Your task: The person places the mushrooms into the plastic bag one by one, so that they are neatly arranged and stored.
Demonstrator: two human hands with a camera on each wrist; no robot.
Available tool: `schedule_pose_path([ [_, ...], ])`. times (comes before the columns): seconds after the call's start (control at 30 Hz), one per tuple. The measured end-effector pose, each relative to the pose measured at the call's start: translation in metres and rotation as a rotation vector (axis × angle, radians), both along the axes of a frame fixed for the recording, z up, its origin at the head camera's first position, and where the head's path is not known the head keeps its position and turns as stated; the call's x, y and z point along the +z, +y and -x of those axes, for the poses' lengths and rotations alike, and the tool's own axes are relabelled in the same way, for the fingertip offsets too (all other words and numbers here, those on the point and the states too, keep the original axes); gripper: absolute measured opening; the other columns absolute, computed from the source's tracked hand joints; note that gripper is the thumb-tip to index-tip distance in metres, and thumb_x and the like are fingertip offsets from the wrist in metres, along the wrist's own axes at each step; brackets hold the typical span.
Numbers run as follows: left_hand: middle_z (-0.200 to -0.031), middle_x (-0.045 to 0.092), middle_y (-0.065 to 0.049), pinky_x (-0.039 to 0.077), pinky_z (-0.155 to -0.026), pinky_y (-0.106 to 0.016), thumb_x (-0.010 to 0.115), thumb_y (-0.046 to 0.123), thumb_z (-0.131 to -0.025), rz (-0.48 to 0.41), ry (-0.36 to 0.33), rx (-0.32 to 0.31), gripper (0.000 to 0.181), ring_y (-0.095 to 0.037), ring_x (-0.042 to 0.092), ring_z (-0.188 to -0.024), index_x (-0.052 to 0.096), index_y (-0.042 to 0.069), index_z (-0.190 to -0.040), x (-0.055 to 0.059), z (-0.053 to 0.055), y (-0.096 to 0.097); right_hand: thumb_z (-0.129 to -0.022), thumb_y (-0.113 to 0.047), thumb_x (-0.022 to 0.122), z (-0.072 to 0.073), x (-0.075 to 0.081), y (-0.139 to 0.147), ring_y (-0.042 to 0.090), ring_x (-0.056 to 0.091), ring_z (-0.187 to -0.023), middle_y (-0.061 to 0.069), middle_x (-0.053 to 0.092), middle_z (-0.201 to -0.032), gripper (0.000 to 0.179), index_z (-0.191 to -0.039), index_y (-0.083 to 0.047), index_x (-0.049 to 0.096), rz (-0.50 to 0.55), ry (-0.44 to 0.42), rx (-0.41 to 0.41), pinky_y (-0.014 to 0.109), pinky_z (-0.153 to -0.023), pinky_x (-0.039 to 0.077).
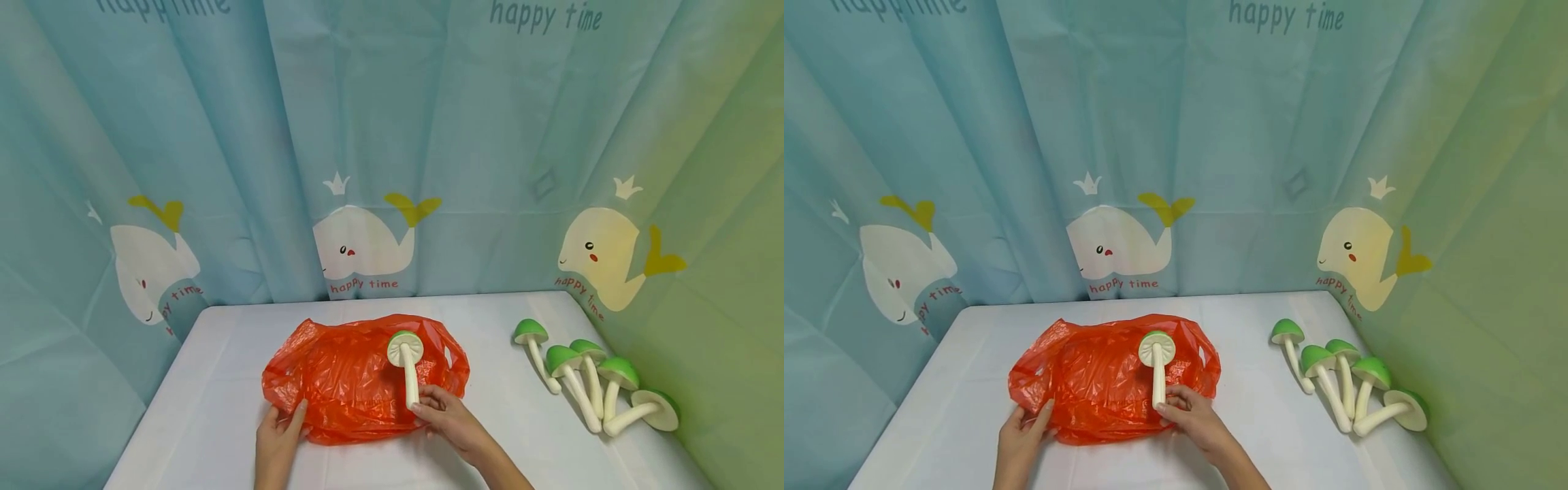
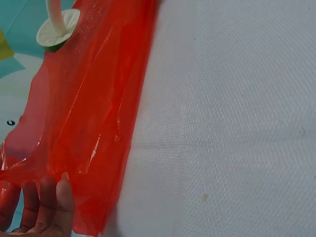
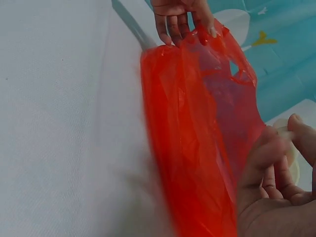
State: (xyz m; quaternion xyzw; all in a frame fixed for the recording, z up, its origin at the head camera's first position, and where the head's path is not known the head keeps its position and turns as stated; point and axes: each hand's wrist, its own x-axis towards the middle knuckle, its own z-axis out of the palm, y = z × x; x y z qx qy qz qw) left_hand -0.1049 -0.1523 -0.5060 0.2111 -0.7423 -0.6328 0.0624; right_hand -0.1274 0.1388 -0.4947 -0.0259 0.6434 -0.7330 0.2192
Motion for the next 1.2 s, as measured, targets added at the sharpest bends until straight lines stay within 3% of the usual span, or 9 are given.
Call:
schedule_pose_path([
  [0.23, -0.108, 0.056, -0.022, 0.057, -0.065, -0.025, 0.062, 0.030, -0.092, -0.018, 0.004, -0.001, 0.048, -0.018, 0.060, -0.082, 0.048, -0.005, -0.123, -0.003, 0.001, 0.002, -0.089, -0.015, 0.067, 0.001, -0.004, -0.010, 0.005, 0.044, -0.060, 0.007, 0.058, -0.093, 0.041, -0.119, 0.004, 0.047, 0.093, -0.030, 0.034, 0.011, -0.039, 0.027],
  [0.57, -0.112, 0.055, -0.021, 0.057, -0.067, -0.026, 0.061, 0.034, -0.093, -0.022, -0.011, -0.009, 0.055, -0.019, 0.060, -0.086, 0.046, -0.004, -0.128, 0.000, 0.001, 0.000, -0.086, -0.021, 0.070, 0.007, -0.003, -0.027, 0.010, 0.045, -0.063, 0.006, 0.056, -0.091, 0.047, -0.122, 0.004, 0.050, 0.020, -0.004, 0.028, 0.015, -0.044, 0.031],
  [1.2, -0.109, 0.057, -0.020, 0.057, -0.066, -0.025, 0.062, 0.035, -0.092, -0.021, -0.005, 0.016, 0.054, -0.017, 0.061, -0.084, 0.047, -0.003, -0.127, 0.000, -0.001, -0.003, -0.086, -0.018, 0.070, 0.024, 0.001, -0.055, 0.012, 0.047, -0.067, 0.005, 0.058, -0.090, 0.040, -0.117, 0.000, 0.053, 0.027, -0.048, 0.067, 0.015, -0.049, 0.037],
])
